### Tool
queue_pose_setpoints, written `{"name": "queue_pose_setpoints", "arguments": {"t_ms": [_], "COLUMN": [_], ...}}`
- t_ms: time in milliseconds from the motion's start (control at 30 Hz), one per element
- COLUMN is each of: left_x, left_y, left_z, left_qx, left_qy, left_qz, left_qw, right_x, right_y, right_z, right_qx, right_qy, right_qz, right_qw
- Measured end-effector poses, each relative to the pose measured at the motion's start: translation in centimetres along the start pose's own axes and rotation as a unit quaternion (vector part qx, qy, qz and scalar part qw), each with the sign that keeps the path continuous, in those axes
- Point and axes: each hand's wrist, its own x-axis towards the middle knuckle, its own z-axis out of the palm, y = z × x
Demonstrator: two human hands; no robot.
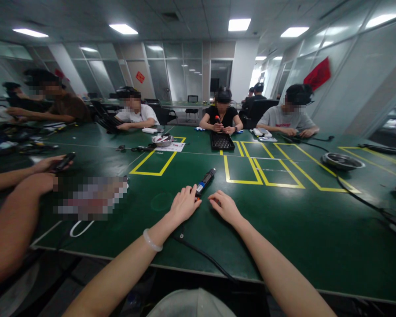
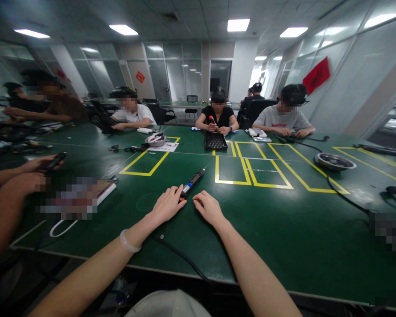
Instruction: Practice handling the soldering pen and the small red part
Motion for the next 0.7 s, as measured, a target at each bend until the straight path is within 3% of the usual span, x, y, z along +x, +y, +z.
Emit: {"name": "queue_pose_setpoints", "arguments": {"t_ms": [500,700], "left_x": [1.2,1.0], "left_y": [-14.3,-17.7], "left_z": [-0.1,-0.1], "left_qx": [0.048,0.052], "left_qy": [-0.049,-0.046], "left_qz": [-0.171,-0.232], "left_qw": [0.983,0.97], "right_x": [0.0,0.0], "right_y": [0.7,0.8], "right_z": [0.2,0.3], "right_qx": [-0.009,-0.009], "right_qy": [-0.012,-0.019], "right_qz": [0.002,0.005], "right_qw": [1.0,1.0]}}
